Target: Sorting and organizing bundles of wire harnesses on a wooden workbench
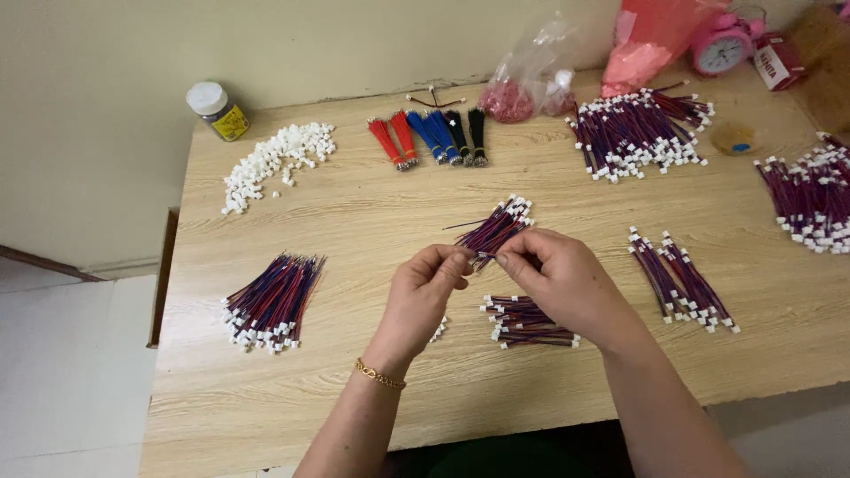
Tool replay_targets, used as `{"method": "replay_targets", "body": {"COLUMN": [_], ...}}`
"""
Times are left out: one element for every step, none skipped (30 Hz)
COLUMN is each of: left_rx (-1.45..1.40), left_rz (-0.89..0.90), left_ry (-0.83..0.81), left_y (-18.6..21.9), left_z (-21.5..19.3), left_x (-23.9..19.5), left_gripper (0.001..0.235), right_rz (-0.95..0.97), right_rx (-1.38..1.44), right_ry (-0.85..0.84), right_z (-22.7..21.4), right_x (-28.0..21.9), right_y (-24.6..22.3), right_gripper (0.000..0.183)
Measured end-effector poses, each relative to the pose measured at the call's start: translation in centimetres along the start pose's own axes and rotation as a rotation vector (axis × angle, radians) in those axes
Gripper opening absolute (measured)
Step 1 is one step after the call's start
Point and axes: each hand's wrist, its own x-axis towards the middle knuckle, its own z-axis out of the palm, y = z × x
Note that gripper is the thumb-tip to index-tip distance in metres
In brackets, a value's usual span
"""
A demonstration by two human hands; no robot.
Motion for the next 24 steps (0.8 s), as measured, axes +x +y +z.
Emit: {"method": "replay_targets", "body": {"left_rx": [0.001,-0.032,-0.066,-0.066,-0.076,-0.086,-0.086,-0.089,-0.091,-0.091,-0.097,-0.103,-0.104,-0.094,-0.084,-0.085,-0.083,-0.082,-0.082,-0.098,-0.114,-0.115,-0.136,-0.156], "left_rz": [-0.001,-0.01,-0.018,-0.019,-0.016,-0.013,-0.014,-0.01,-0.007,-0.008,0.012,0.033,0.033,0.056,0.08,0.079,0.085,0.091,0.089,0.067,0.045,0.046,0.019,-0.01], "left_ry": [0.0,0.0,0.0,-0.001,-0.001,0.0,0.0,-0.001,-0.002,-0.002,0.005,0.012,0.012,0.025,0.039,0.039,0.059,0.079,0.079,0.086,0.093,0.093,0.096,0.101], "left_y": [-0.6,-1.1,-1.7,-1.7,-1.8,-1.9,-1.7,-1.4,-1.2,-1.6,-1.9,-2.2,-2.4,-2.6,-2.8,-2.4,-2.0,-1.6,-1.7,-1.8,-1.8,-1.7,-1.6,-1.5], "left_z": [0.1,0.2,0.3,0.3,0.3,0.3,0.4,0.4,0.4,0.4,0.5,0.5,0.5,0.5,0.4,0.6,0.7,0.8,0.9,0.9,1.0,1.0,0.9,0.9], "left_x": [0.1,0.2,0.3,0.4,0.4,0.4,0.3,0.2,0.1,0.2,0.3,0.3,0.3,0.3,0.2,0.0,-0.2,-0.4,-0.4,-0.4,-0.3,-0.3,-0.3,-0.3], "left_gripper": [0.021,0.019,0.019,0.019,0.017,0.015,0.015,0.014,0.013,0.013,0.012,0.01,0.01,0.01,0.009,0.009,0.009,0.01,0.01,0.011,0.012,0.012,0.014,0.017], "right_rz": [0.001,-0.007,-0.016,-0.015,-0.009,-0.002,-0.001,-0.003,-0.005,-0.004,0.016,0.036,0.037,0.039,0.04,0.042,0.037,0.033,0.034,0.024,0.015,0.014,-0.003,-0.018], "right_rx": [0.001,0.0,-0.001,-0.002,-0.004,-0.005,-0.006,0.004,0.013,0.013,0.067,0.119,0.119,0.137,0.156,0.156,0.121,0.086,0.086,0.071,0.056,0.055,0.046,0.038], "right_ry": [-0.001,-0.002,-0.003,-0.003,-0.003,-0.004,-0.005,-0.004,-0.004,-0.005,0.007,0.019,0.018,0.034,0.049,0.048,0.042,0.036,0.035,0.038,0.041,0.041,0.039,0.035], "right_z": [0.1,0.1,0.2,0.1,0.0,0.0,0.0,0.1,0.2,0.4,0.6,0.8,0.9,1.1,1.3,1.2,1.1,1.1,1.0,1.0,0.9,1.0,1.1,1.2], "right_x": [0.1,0.2,0.3,0.2,0.2,0.1,0.1,0.1,0.1,0.1,0.0,0.0,0.1,0.1,0.2,0.1,0.0,-0.1,-0.1,0.0,0.1,0.1,0.1,0.1], "right_y": [0.0,0.0,0.0,-0.3,-0.5,-0.7,-0.7,-0.6,-0.6,-0.5,-0.4,-0.3,-0.1,0.1,0.2,0.1,-0.1,-0.3,-0.3,-0.3,-0.3,-0.3,-0.2,-0.1], "right_gripper": [0.013,0.013,0.013,0.013,0.012,0.011,0.011,0.011,0.011,0.011,0.011,0.012,0.012,0.012,0.013,0.013,0.012,0.01,0.01,0.011,0.011,0.011,0.011,0.011]}}
